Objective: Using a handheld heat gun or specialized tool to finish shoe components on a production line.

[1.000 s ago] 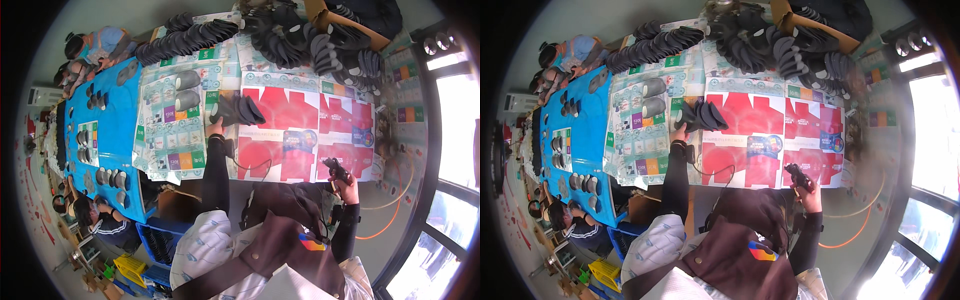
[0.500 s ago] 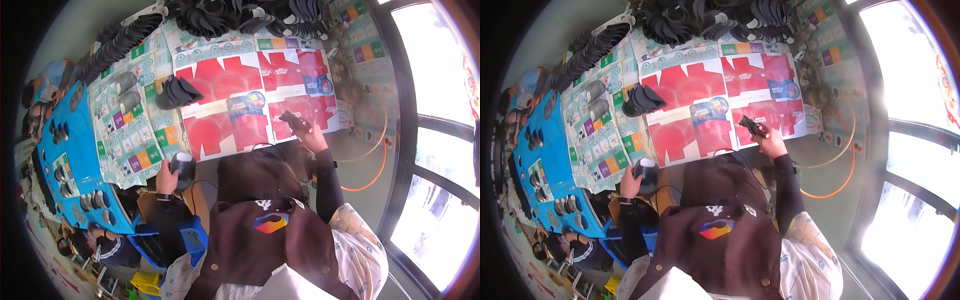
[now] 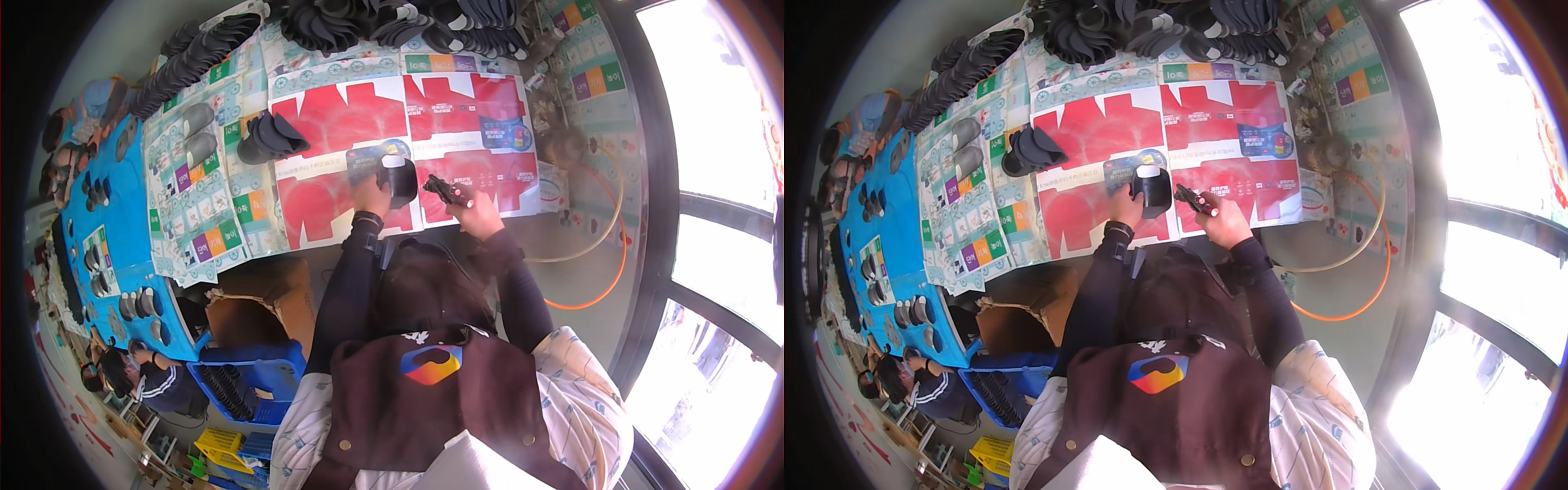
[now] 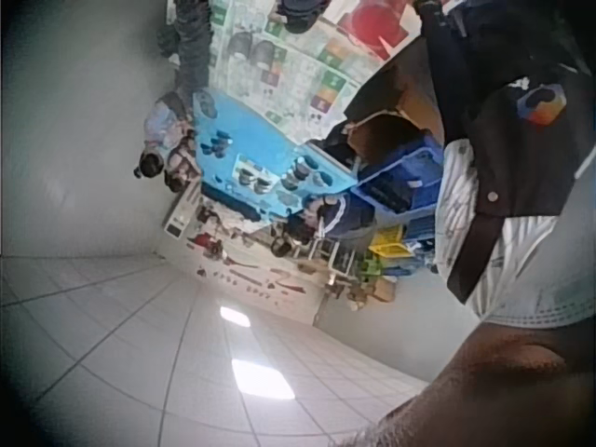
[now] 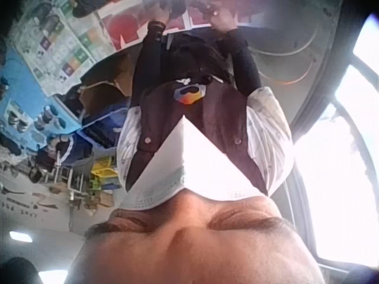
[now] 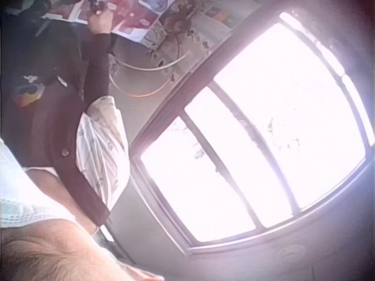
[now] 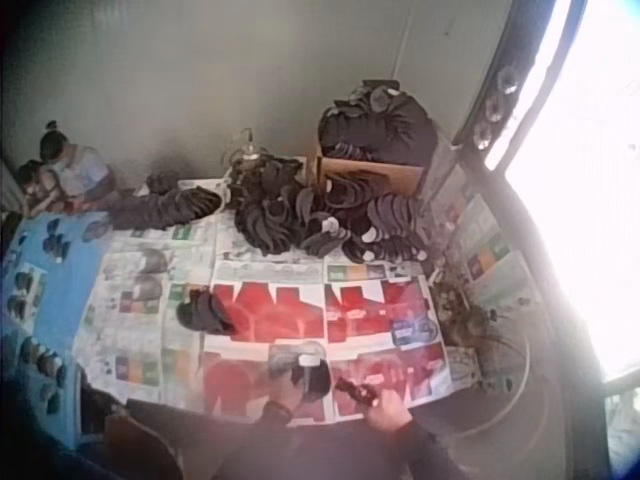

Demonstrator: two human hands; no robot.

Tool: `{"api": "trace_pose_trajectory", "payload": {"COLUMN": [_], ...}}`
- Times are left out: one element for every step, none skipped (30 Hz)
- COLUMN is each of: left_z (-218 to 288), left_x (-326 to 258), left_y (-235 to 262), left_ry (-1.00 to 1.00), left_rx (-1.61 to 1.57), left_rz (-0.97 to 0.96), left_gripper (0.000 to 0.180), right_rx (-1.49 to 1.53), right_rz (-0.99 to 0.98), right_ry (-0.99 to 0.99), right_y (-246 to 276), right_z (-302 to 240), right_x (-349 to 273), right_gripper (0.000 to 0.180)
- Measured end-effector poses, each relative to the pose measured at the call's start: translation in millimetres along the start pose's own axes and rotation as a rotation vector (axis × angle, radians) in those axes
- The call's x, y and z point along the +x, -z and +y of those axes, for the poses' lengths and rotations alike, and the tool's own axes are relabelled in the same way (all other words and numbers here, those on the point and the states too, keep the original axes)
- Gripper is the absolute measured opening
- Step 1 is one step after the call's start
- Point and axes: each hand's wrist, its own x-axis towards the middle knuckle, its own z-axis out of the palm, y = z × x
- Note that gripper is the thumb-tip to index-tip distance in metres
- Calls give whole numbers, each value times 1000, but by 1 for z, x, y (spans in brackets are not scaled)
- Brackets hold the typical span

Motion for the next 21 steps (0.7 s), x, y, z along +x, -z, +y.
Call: {"api": "trace_pose_trajectory", "payload": {"left_z": [14,27,46,62,53,29,26,20,21,20,20,19,18,18,15,14,13,15,16,18,22], "left_x": [-1,-1,-2,-6,-6,-8,-6,-6,-4,-2,0,3,3,4,4,3,3,3,4,5,5], "left_y": [1,2,10,23,15,0,-4,-5,-4,-2,-1,1,3,5,6,6,5,4,3,1,-2], "left_ry": [-4,9,17,55,55,26,-13,14,8,63,120,100,100,58,20,24,40,53,52,43,33], "left_rx": [-6,44,95,52,53,-17,-96,-85,-87,-186,-284,-201,-201,-143,-85,-86,-131,-177,-180,-187,-194], "left_rz": [-9,-77,-151,-184,-185,-124,-76,-142,-154,-211,-268,-275,-283,-257,-223,-224,-212,-202,-208,-211,-219], "left_gripper": [32,32,32,32,32,31,30,31,31,33,36,38,38,36,33,33,34,35,35,35,35], "right_rx": [-3,-13,-21,-18,-17,-12,-11,-11,-51,-91,-89,-98,-106,-91,-91,-131,-171,-173,-157,-141,-142], "right_rz": [6,21,40,51,51,25,14,17,3,-13,-7,11,30,85,81,59,39,41,25,10,17], "right_ry": [-9,-10,-16,-25,-26,-21,-27,-29,34,97,87,99,111,154,153,110,67,62,88,112,101], "right_y": [2,3,4,3,1,-2,-2,-3,-5,-7,-9,-13,-15,-16,-16,-14,-13,-13,-14,-14,-13], "right_z": [3,6,9,7,5,-1,0,0,0,1,1,1,1,2,1,0,0,1,2,4,5], "right_x": [2,5,6,9,11,13,17,22,27,32,37,43,48,51,53,54,54,54,54,53,53], "right_gripper": [30,31,31,31,31,31,32,32,31,30,30,29,27,27,27,27,27,27,27,26,26]}}
